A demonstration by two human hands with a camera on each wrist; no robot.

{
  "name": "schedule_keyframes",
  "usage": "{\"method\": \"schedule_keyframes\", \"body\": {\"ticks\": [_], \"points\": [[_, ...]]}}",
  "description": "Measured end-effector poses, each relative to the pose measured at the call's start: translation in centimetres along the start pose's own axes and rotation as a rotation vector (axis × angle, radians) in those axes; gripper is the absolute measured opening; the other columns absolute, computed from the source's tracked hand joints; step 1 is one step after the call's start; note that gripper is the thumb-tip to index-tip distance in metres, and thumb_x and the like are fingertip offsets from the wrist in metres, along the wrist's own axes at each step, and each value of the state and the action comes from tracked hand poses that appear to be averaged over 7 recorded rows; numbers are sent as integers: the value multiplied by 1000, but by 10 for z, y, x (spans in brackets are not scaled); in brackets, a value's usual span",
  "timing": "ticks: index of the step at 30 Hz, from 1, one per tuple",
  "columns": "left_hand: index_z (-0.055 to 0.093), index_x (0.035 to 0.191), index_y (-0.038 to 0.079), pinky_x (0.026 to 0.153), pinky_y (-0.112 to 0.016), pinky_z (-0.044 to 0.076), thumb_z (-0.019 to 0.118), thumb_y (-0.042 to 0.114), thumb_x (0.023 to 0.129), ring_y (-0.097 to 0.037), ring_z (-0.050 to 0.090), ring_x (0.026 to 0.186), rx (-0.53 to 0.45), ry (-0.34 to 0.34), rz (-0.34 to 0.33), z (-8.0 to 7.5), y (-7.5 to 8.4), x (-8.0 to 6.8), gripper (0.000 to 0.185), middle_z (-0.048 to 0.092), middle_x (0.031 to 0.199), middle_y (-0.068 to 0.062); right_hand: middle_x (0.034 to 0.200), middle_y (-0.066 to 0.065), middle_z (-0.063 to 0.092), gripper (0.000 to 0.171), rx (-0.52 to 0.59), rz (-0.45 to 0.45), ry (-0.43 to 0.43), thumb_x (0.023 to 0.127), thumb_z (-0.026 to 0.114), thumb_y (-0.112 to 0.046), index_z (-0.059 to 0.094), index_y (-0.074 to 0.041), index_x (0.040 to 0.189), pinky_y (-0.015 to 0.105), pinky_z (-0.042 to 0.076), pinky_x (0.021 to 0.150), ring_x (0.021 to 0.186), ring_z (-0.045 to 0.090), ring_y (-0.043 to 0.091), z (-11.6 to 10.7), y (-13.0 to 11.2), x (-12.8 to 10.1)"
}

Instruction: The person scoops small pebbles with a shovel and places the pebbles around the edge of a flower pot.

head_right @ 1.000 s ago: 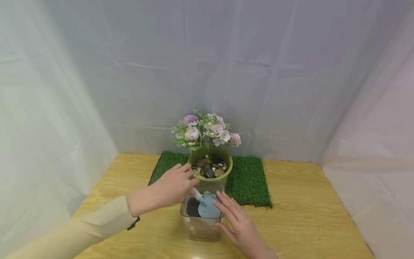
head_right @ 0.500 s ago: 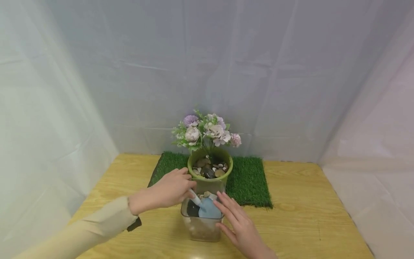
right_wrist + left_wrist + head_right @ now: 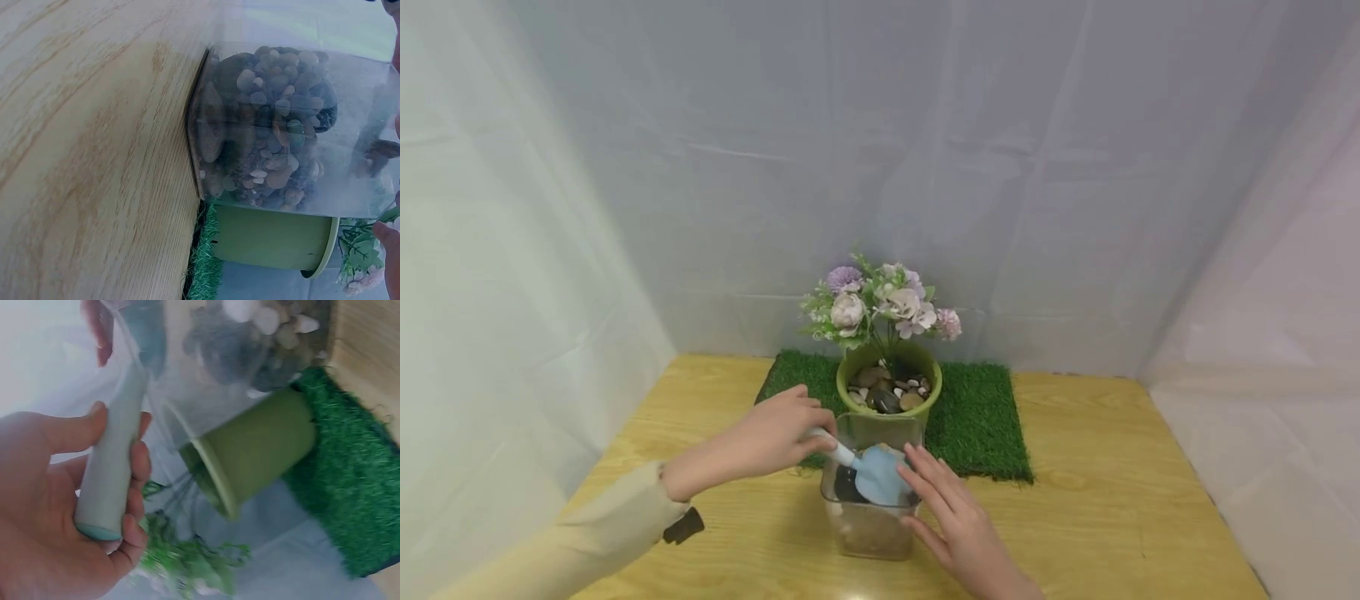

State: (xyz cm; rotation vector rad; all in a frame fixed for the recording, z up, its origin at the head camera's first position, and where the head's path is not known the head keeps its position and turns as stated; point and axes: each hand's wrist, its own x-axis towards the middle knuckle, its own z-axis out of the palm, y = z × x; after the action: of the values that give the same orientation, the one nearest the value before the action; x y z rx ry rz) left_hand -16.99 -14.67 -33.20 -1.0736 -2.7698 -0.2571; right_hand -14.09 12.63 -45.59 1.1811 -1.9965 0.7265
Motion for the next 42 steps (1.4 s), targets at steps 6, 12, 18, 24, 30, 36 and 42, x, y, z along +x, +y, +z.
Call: {"method": "schedule_keyframes", "body": {"ticks": [6,12,18,24,30,36,42], "points": [[67,93,25,61,-25,27,57,37,89,-10,33,62,-105,58,-52,7,-18,-19,16,58,76,16,137,26,40,60,-3,-11,13,82,69,-23,47,8,129,27,24,109,126,40,36,1,-1,0],[67,94,26,62,-24,30,57,37,89,-8,33,65,-160,169,-106,11,-31,-34,15,57,78,16,139,24,39,61,-22,17,-8,82,68,-24,46,6,131,24,23,108,128,39,34,1,0,-2],[67,95,28,63,-25,32,61,36,87,-7,35,67,-178,244,-189,10,-37,-42,13,58,80,17,139,24,38,61,-22,25,-5,82,69,-23,46,7,130,25,23,108,128,39,34,0,0,-2],[68,95,25,63,-26,33,62,34,86,-9,38,70,-165,283,-209,4,-42,-42,14,59,80,13,138,25,39,61,-13,13,5,81,70,-21,47,7,129,26,23,109,127,39,35,0,0,-1],[69,94,18,66,-30,34,63,31,87,-14,44,75,-100,380,-236,-5,-53,-23,15,63,81,6,138,26,39,61,-11,2,6,80,70,-21,47,7,129,26,24,108,127,39,36,1,1,-1],[69,95,16,68,-31,32,63,32,87,-16,41,71,24,416,-235,-4,-65,2,19,62,83,2,138,26,39,60,-4,-11,6,80,70,-21,47,8,128,28,23,108,127,39,35,3,2,0],[68,96,17,67,-32,29,64,34,85,-18,39,73,128,430,-177,7,-68,23,21,56,80,2,137,26,39,60,-4,-16,20,79,70,-20,48,8,128,29,24,108,127,39,35,2,2,-1]]}}
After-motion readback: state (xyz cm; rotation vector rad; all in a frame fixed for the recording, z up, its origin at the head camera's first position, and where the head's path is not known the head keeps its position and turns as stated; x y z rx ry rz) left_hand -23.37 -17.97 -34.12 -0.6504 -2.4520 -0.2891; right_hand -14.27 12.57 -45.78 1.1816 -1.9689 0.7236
